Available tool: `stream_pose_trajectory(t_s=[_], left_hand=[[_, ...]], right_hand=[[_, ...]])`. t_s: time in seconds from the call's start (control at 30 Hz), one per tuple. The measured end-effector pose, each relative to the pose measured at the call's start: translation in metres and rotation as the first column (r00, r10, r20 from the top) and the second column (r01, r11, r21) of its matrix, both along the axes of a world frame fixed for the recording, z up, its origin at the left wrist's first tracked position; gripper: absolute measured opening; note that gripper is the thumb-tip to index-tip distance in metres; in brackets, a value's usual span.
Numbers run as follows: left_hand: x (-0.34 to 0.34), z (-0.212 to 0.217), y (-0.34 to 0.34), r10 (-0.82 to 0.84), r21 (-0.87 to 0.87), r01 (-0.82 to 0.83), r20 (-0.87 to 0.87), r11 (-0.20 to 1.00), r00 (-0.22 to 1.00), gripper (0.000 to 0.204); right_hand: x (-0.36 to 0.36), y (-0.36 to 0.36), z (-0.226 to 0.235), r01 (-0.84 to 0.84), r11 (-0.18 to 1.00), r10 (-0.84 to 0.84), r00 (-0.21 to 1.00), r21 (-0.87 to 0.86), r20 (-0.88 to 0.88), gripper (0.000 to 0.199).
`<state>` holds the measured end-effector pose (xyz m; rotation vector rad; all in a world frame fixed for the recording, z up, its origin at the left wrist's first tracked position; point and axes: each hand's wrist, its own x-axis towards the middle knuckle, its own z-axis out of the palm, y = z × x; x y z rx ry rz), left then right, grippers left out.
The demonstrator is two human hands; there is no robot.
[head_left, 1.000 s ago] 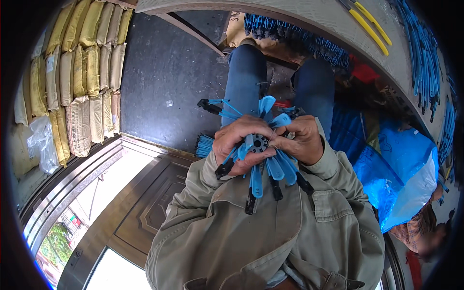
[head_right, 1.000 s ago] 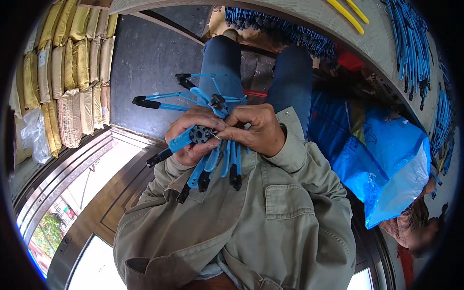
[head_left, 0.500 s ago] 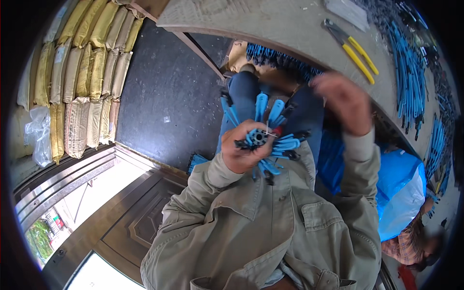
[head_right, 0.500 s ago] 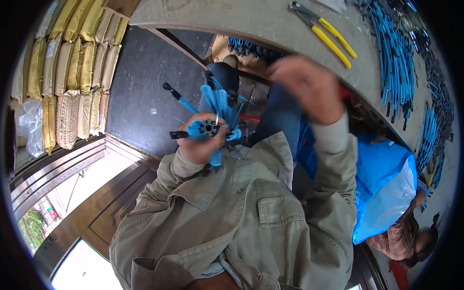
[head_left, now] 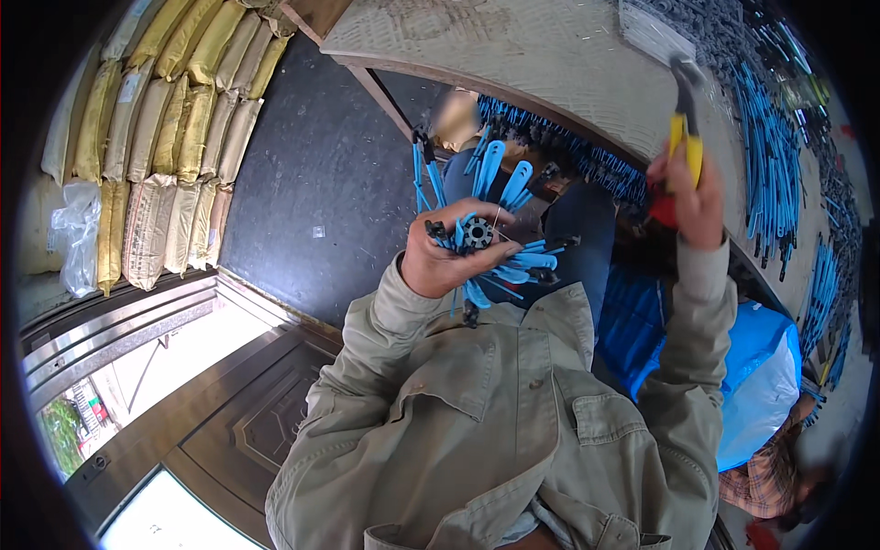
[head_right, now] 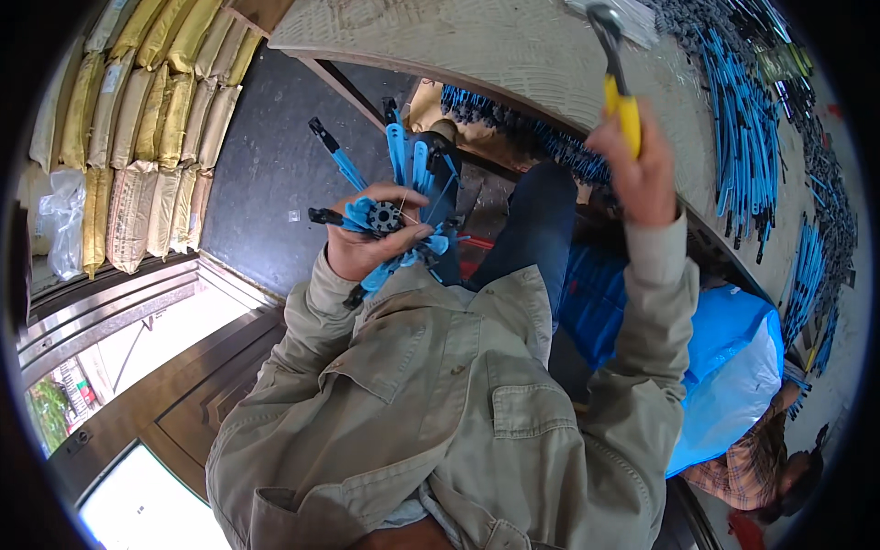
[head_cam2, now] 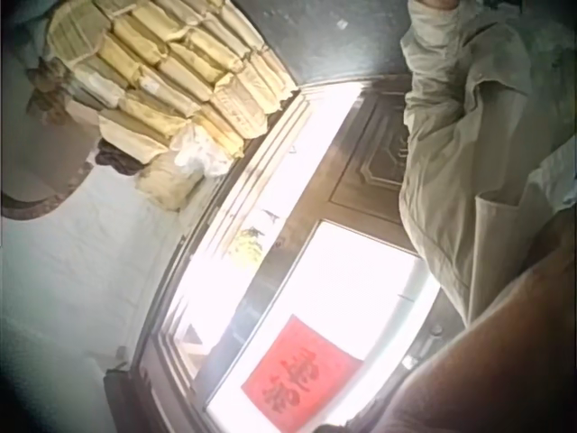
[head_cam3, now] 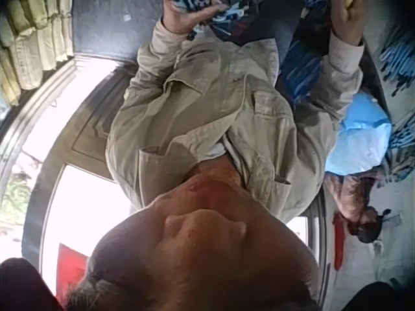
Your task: The person assembles a wire harness by bundling blue wires into a central hub, using pliers to secure or trim them.
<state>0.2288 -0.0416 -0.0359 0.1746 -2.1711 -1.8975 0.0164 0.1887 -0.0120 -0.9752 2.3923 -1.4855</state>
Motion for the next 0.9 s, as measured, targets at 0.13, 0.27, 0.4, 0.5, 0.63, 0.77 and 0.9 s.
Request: stream_pose_trajectory(t_s=[0.13,0.27,0.4,0.5,0.63,0.77,0.9], left_hand=[[-0.006,0.001,-0.009,-0.168,0.025,0.168,0.008,0.986,0.986,0.032],[-0.006,0.003,-0.008,-0.17,0.093,0.169,0.005,0.981,0.985,0.032],[-0.005,-0.001,-0.007,-0.143,0.111,0.143,-0.004,0.983,0.99,0.036],[-0.005,-0.004,-0.007,-0.153,0.102,0.161,-0.083,0.982,0.985,0.038],[-0.007,0.0,-0.009,-0.185,-0.018,0.184,-0.159,0.983,0.97,0.043],[-0.003,-0.006,-0.011,-0.166,-0.016,0.166,-0.159,0.986,0.973,0.048],[0.002,-0.005,-0.009,-0.188,-0.07,0.179,-0.158,0.981,0.969,0.053]], right_hand=[[0.06,-0.018,0.015,-0.189,0.972,0.228,0.903,0.138,-0.365,0.021],[0.065,-0.031,0.027,0.045,0.954,0.226,0.545,0.298,-0.808,0.028],[0.055,-0.034,0.013,0.301,0.939,0.127,0.137,0.164,-0.982,0.016],[0.057,-0.04,0.008,0.196,0.968,0.163,-0.011,0.157,-0.987,0.032],[0.059,-0.047,0.005,0.159,0.977,0.149,-0.047,0.14,-0.988,0.033],[0.079,-0.036,0.008,0.154,0.912,0.338,0.245,0.381,-0.909,0.026],[0.086,-0.026,0.02,-0.012,0.838,0.501,0.415,0.546,-0.759,0.031]])
